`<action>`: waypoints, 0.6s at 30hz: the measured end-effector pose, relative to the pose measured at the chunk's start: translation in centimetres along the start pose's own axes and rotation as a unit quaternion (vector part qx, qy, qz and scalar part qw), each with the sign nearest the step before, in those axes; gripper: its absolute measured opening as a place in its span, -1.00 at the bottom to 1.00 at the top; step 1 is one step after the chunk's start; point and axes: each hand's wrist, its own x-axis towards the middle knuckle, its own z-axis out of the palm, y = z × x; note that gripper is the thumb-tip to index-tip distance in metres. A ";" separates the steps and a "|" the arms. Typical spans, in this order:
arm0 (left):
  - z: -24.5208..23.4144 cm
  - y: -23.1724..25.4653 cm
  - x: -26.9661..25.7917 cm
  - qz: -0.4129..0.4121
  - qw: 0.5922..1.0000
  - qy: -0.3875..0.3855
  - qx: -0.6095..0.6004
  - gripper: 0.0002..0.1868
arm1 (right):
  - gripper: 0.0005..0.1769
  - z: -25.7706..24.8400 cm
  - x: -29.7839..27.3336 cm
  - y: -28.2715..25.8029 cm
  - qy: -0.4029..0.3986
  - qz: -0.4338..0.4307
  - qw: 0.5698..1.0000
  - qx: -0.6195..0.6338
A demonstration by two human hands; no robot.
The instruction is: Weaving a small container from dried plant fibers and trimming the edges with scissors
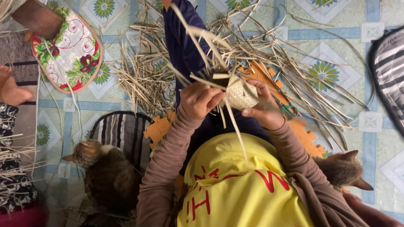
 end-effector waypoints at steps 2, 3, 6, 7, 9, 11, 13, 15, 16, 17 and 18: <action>-1.0 0.0 1.6 -0.055 0.998 0.001 0.007 -0.75 | -0.06 -0.1 0.0 0.6 0.017 0.004 0.997 0.080; -1.5 0.1 2.4 -0.110 0.994 0.000 0.011 -0.71 | -0.17 -0.3 0.0 0.8 0.036 0.008 0.986 0.160; -4.0 -0.3 3.3 -0.138 0.971 0.182 -0.076 -0.64 | -0.28 0.6 -0.1 0.4 0.049 0.085 0.949 0.301; -4.5 0.3 2.3 -0.137 0.970 0.183 -0.078 -0.64 | -0.28 0.4 -0.2 0.5 0.051 0.083 0.949 0.300; -5.6 1.4 0.2 -0.264 0.891 0.344 -0.136 -0.73 | -0.63 0.1 -0.4 0.7 0.043 0.124 0.921 0.365; -3.1 1.3 -3.6 -0.350 0.825 0.382 -0.226 -0.79 | -0.52 -0.2 -0.1 0.9 0.033 0.140 0.910 0.388; -0.4 2.4 -7.1 -0.429 0.742 0.412 -0.310 -0.82 | -0.42 -0.3 0.1 1.3 0.021 0.157 0.898 0.410; 2.6 4.7 -10.1 -0.572 0.679 0.271 -0.372 -0.69 | -0.27 -0.6 0.0 2.0 -0.022 0.173 0.871 0.459; 2.6 5.4 -9.2 -0.574 0.678 0.270 -0.372 -0.69 | -0.27 -0.6 -0.1 2.3 -0.020 0.174 0.871 0.459; 2.5 6.1 -8.2 -0.544 0.675 0.140 -0.478 -0.49 | -0.24 -0.6 -0.2 2.5 -0.030 0.183 0.861 0.473; 2.4 6.8 -7.2 -0.497 0.653 0.008 -0.571 -0.26 | -0.21 -0.6 -0.3 2.8 -0.042 0.192 0.852 0.486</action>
